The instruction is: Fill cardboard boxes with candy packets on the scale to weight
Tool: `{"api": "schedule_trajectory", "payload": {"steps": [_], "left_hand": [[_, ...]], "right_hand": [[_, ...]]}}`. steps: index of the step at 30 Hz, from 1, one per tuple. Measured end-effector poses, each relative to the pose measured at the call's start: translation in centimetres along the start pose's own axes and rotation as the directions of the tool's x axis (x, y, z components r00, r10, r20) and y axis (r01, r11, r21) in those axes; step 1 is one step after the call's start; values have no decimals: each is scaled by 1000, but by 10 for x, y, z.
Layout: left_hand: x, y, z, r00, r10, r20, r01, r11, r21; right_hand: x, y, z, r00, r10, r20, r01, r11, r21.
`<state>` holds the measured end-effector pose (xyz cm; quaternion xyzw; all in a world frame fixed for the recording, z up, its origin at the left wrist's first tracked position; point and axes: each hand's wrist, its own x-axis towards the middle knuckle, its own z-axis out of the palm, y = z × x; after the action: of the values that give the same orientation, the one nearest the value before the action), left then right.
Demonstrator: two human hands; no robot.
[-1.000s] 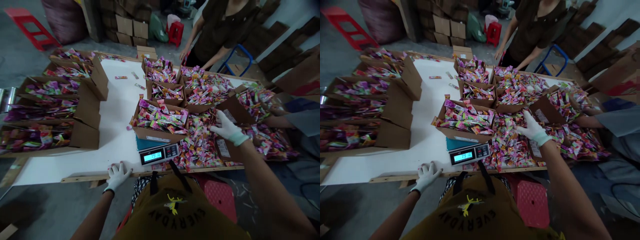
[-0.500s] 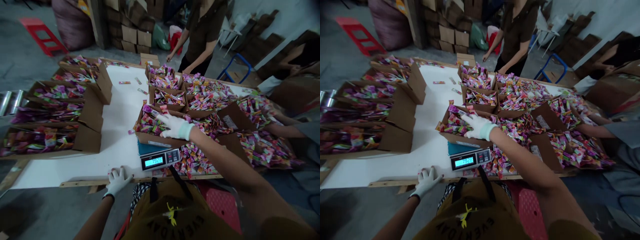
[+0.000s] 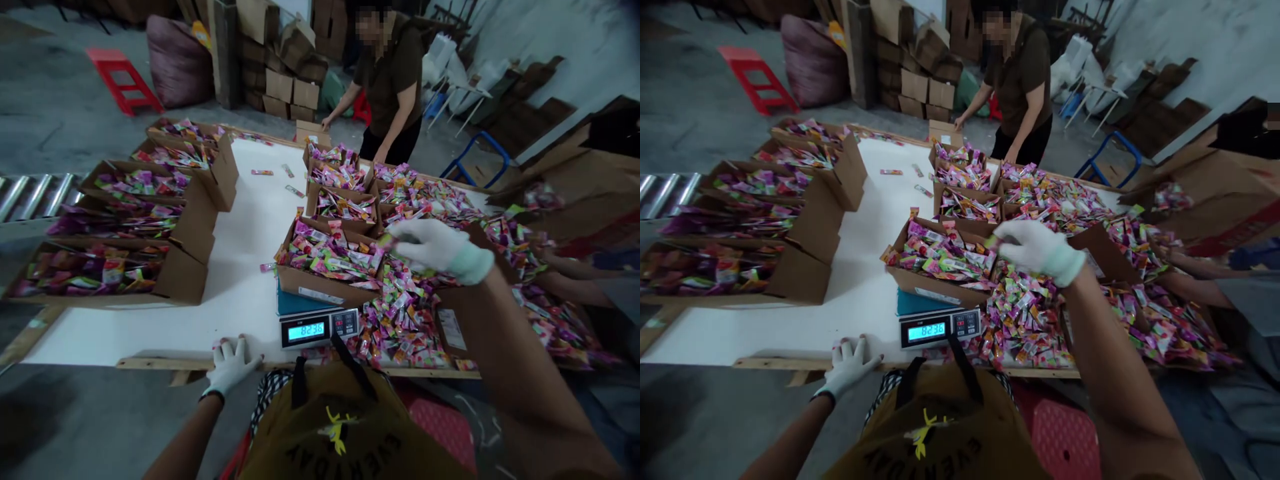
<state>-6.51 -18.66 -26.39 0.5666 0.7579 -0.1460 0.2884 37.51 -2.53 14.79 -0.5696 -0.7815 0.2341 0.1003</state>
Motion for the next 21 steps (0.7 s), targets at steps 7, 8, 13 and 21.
{"api": "schedule_trajectory", "payload": {"steps": [7, 8, 13, 21], "left_hand": [[0, 2, -1, 1000, 22, 18, -23, 1000, 18], [1, 1, -1, 1000, 23, 19, -23, 1000, 16], [2, 0, -1, 999, 7, 47, -8, 1000, 24], [2, -2, 2, 1000, 15, 17, -15, 1000, 27]], "right_hand": [[-32, 22, 9, 993, -33, -117, -1, 961, -276], [-28, 15, 15, 994, -46, -100, 18, 964, -264], [12, -30, 45, 986, 61, 153, -6, 943, -333], [62, -31, 97, 930, 155, 332, -29, 935, -354]]}}
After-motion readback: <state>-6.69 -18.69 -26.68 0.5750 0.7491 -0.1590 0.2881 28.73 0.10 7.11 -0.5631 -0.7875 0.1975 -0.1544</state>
